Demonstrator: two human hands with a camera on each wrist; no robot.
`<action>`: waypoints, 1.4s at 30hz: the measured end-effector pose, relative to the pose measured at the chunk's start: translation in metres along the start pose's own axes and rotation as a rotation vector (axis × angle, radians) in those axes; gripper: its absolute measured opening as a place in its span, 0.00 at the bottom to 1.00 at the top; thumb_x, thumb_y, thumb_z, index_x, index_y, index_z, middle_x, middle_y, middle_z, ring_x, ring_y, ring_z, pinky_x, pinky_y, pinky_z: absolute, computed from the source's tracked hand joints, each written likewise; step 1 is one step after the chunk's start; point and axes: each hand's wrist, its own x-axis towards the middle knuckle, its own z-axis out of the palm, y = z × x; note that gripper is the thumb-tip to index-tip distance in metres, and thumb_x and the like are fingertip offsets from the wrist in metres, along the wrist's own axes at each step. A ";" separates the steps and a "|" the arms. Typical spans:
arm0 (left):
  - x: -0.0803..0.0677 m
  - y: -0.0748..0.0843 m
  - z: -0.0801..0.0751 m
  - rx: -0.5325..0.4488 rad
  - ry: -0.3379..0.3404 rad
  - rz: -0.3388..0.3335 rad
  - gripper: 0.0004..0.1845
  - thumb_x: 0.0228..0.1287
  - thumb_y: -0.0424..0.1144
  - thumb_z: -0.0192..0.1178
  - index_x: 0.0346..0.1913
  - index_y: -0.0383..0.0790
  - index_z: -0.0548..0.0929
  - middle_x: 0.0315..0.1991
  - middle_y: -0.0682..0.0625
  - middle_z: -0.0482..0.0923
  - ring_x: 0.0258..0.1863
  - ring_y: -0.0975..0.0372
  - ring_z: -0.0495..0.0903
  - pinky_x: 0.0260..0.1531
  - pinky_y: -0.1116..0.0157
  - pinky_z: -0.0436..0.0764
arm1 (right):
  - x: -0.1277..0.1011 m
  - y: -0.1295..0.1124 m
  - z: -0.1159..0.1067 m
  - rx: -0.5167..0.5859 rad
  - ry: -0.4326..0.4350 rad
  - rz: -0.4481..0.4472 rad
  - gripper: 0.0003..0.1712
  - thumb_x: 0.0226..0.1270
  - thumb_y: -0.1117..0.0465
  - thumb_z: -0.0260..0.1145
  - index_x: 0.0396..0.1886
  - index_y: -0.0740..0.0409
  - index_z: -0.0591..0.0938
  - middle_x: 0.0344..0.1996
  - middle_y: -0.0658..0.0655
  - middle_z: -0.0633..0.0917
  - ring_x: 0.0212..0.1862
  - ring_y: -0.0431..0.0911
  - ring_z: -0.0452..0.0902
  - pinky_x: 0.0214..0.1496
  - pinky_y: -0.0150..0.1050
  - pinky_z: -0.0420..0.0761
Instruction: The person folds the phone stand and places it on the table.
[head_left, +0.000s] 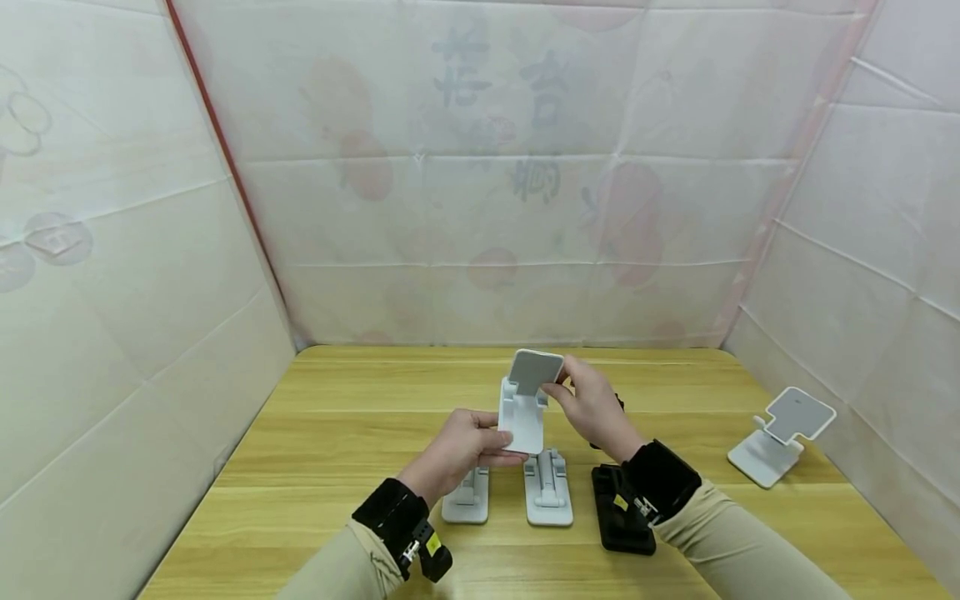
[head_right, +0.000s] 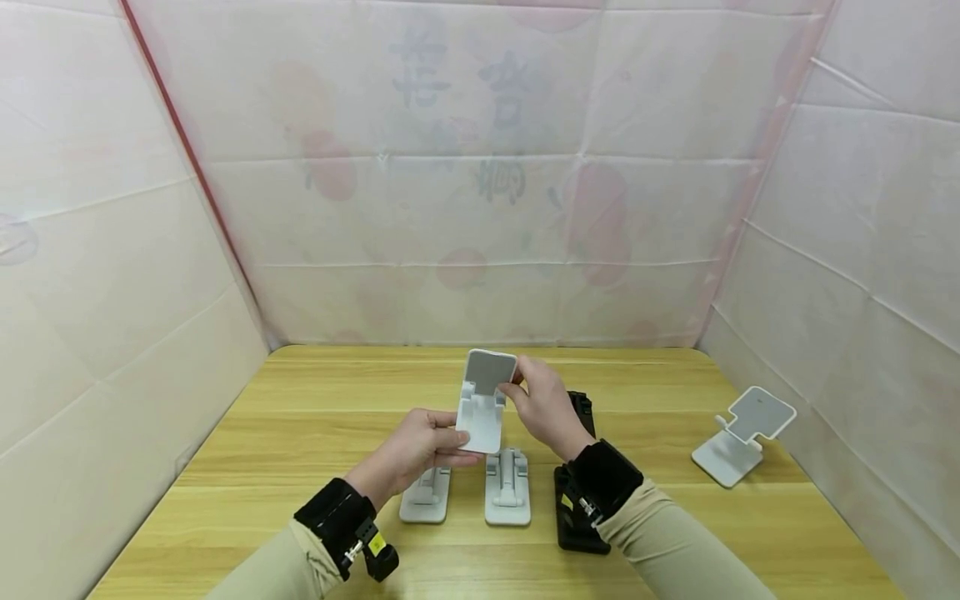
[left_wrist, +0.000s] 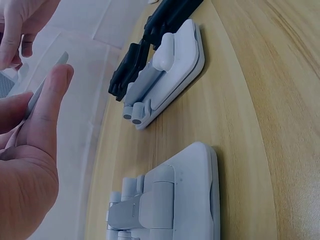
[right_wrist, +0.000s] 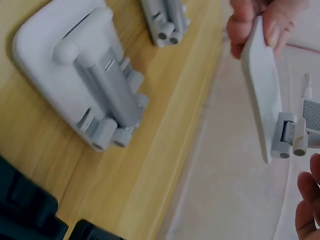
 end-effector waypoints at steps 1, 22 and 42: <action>0.000 0.000 0.000 -0.006 0.001 -0.004 0.20 0.73 0.26 0.57 0.64 0.20 0.75 0.49 0.31 0.84 0.45 0.47 0.89 0.50 0.57 0.88 | 0.000 0.000 0.000 -0.018 0.011 -0.018 0.09 0.70 0.66 0.69 0.47 0.58 0.79 0.36 0.51 0.79 0.39 0.45 0.75 0.43 0.45 0.77; -0.003 -0.001 0.003 -0.008 0.002 0.010 0.21 0.73 0.27 0.57 0.66 0.23 0.74 0.51 0.31 0.84 0.46 0.45 0.88 0.51 0.53 0.87 | 0.002 0.008 0.004 -0.208 0.217 -0.329 0.11 0.62 0.68 0.75 0.39 0.59 0.80 0.33 0.53 0.83 0.36 0.49 0.77 0.41 0.44 0.77; -0.006 0.001 -0.006 -0.024 0.056 0.017 0.22 0.73 0.27 0.57 0.67 0.22 0.73 0.51 0.31 0.83 0.46 0.45 0.88 0.49 0.57 0.89 | 0.010 -0.010 -0.006 -0.209 0.345 -0.528 0.16 0.55 0.76 0.76 0.37 0.59 0.79 0.31 0.54 0.81 0.32 0.46 0.74 0.31 0.41 0.76</action>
